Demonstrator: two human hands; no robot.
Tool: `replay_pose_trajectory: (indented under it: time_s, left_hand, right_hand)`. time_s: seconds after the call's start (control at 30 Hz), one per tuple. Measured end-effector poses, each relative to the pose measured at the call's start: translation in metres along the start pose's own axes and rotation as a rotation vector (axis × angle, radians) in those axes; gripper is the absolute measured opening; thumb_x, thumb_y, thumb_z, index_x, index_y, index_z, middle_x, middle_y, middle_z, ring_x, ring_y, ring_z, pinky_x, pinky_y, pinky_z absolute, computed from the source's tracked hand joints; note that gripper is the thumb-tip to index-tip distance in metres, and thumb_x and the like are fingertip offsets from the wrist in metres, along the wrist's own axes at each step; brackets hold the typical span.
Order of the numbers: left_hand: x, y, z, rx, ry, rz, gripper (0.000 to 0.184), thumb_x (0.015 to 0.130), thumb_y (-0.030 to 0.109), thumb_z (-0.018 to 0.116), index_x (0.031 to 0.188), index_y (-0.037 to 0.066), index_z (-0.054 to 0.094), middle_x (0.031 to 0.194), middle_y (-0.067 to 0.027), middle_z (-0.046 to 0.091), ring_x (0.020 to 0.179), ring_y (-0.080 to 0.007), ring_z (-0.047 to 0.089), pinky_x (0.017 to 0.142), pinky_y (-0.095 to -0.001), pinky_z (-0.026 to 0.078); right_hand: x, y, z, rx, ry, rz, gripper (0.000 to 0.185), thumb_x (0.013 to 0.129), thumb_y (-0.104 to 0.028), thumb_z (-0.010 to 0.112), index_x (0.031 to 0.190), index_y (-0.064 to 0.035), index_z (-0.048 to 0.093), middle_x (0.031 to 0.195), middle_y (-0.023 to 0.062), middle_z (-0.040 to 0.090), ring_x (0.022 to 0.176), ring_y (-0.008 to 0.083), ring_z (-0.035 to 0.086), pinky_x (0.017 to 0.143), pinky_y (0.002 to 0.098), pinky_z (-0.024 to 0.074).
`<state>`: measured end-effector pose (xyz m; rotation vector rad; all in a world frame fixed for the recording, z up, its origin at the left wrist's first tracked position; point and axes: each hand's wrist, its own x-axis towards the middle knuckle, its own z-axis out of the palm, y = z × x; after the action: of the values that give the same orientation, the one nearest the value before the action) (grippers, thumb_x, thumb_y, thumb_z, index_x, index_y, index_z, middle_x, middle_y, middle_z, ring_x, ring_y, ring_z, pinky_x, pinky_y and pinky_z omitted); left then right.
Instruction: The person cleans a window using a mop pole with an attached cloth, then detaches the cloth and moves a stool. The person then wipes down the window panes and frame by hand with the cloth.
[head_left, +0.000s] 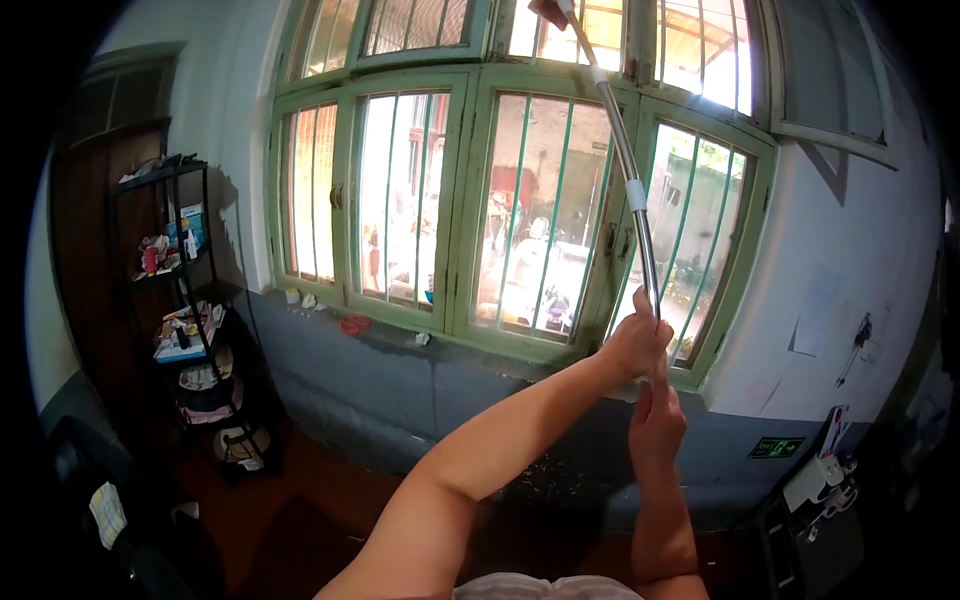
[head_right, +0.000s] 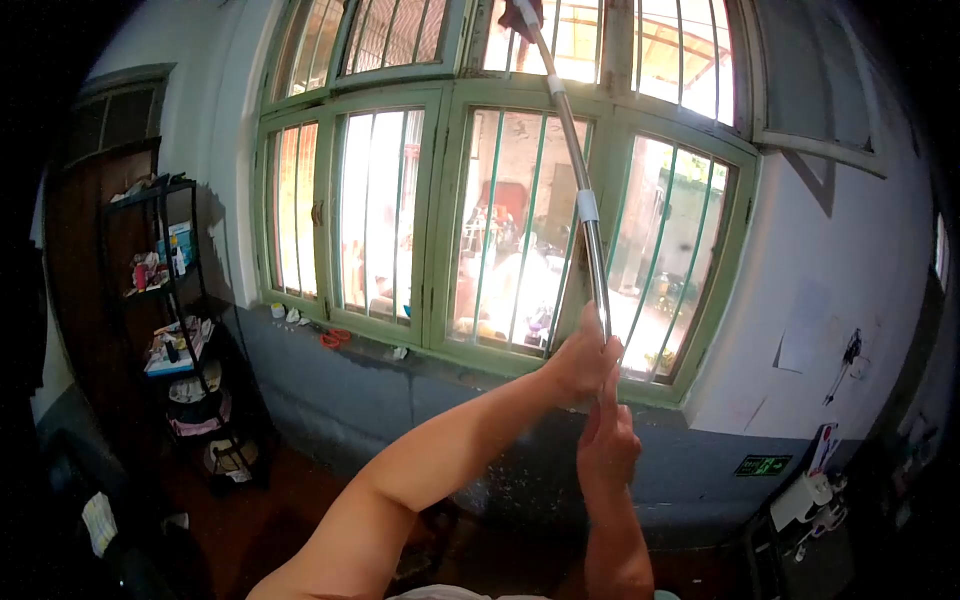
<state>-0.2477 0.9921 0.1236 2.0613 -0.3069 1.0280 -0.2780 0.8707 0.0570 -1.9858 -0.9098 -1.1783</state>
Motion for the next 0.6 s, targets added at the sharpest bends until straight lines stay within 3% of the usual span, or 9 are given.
replay_pose_trajectory:
  time_s: [0.1,0.4,0.5,0.6]
  left_hand:
    - [0.002,0.014,-0.006,0.043,-0.016,-0.038,0.065,0.085,0.022,0.042,0.122,-0.018,0.005,0.071,-0.0334,0.056,0.071,-0.0478,0.057,0.069,-0.0507,0.044]
    - [-0.023,0.058,-0.015,0.169,-0.019,-0.227,0.079,0.086,0.033,0.046,0.133,-0.011,0.001,0.081,-0.0315,0.059,0.079,-0.0453,0.058,0.074,-0.0479,0.045]
    - [-0.015,0.038,-0.017,0.223,0.032,-0.247,0.078,0.085,0.031,0.047,0.132,-0.011,0.002,0.084,-0.0316,0.059,0.081,-0.0451,0.058,0.075,-0.0468,0.046]
    - [-0.003,0.009,-0.026,0.162,0.145,-0.117,0.061,0.084,0.023,0.048,0.125,-0.009,0.017,0.078,-0.0282,0.058,0.072,-0.0423,0.06,0.064,-0.0442,0.049]
  right_hand:
    - [0.007,0.004,0.001,0.205,0.075,-0.057,0.051,0.089,-0.011,0.047,0.137,-0.0128,0.031,0.074,0.018,0.057,0.057,0.0347,0.058,0.052,0.0428,0.0455]
    - [0.003,0.006,-0.047,1.033,-0.374,0.426,0.05,0.094,-0.022,0.044,0.138,-0.0058,0.027,0.058,-0.0018,0.048,0.05,0.0028,0.045,0.044,0.0185,0.0349]
    - [0.015,0.003,-0.045,1.067,-0.459,0.435,0.049,0.095,-0.021,0.043,0.138,-0.0062,0.028,0.059,-0.0011,0.048,0.051,0.0028,0.045,0.046,0.0167,0.0358]
    - [0.029,0.01,-0.014,1.072,-0.463,0.324,0.048,0.094,-0.02,0.042,0.138,-0.0068,0.028,0.06,0.003,0.052,0.055,0.0061,0.053,0.049,0.0205,0.0426]
